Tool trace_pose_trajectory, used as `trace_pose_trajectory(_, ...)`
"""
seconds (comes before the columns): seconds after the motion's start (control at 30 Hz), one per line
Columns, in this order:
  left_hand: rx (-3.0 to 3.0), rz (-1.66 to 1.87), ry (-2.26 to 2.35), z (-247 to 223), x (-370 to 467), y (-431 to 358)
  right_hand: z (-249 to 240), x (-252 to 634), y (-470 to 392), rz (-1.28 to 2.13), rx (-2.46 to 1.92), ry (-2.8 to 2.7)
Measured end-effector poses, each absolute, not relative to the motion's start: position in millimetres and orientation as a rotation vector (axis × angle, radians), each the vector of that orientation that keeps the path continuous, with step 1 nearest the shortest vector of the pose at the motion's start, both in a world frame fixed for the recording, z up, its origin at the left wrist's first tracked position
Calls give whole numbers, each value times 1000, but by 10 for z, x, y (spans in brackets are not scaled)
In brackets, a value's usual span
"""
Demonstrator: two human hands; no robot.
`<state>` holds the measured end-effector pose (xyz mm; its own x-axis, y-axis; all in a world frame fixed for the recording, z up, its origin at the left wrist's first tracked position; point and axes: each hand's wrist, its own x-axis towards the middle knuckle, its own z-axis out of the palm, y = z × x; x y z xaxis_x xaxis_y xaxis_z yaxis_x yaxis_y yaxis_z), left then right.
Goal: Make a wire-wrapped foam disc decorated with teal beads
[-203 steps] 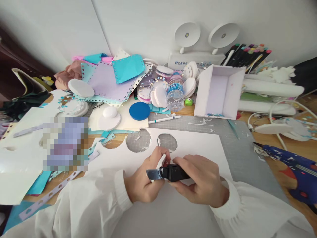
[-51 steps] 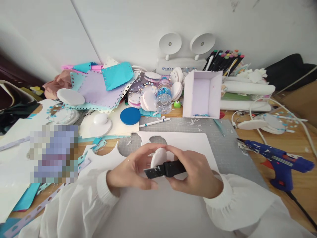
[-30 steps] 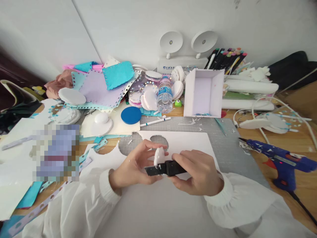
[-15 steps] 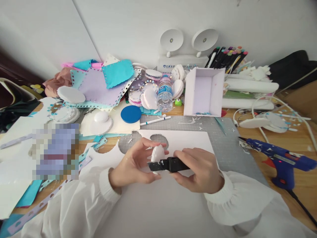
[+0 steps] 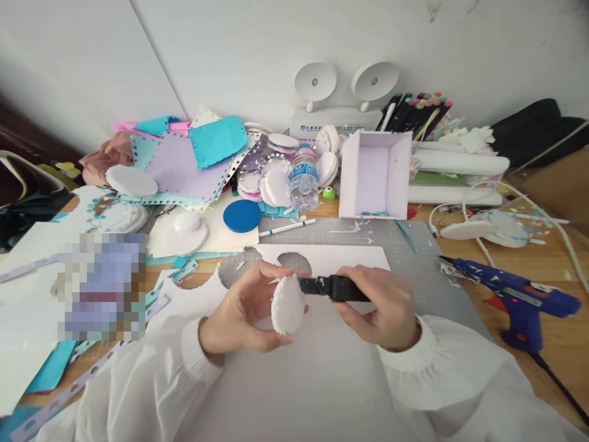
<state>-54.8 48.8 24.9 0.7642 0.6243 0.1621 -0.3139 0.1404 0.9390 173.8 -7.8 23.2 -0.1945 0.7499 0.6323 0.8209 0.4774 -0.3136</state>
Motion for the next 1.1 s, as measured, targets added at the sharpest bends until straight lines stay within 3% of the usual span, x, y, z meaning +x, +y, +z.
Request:
trace_pose_trajectory(0.33,2350,396,402,277,-575,527,120,1923,172,-42,-2173,-1631)
trace_pose_trajectory(0.53,2587,519,699,574,-830,566,66,1947,199,3,-2210,-1749)
trace_pose_trajectory(0.67,2579,564,1446,815,-1402,709,56,1943,186,-1,-2199,-1757)
trace_pose_trajectory(0.8,2256,0,2211,908,-2062,840,41,1938,190,-3,-2207,-1741)
trace_pose_trajectory(0.9,2036,-219,2313,864,-2385,886,38,1930,193,22,-2204,-1736)
trace_pose_trajectory(1.1,1996,-125,2145,730,-2532,969,94,1897,166,9,-2246,-1716)
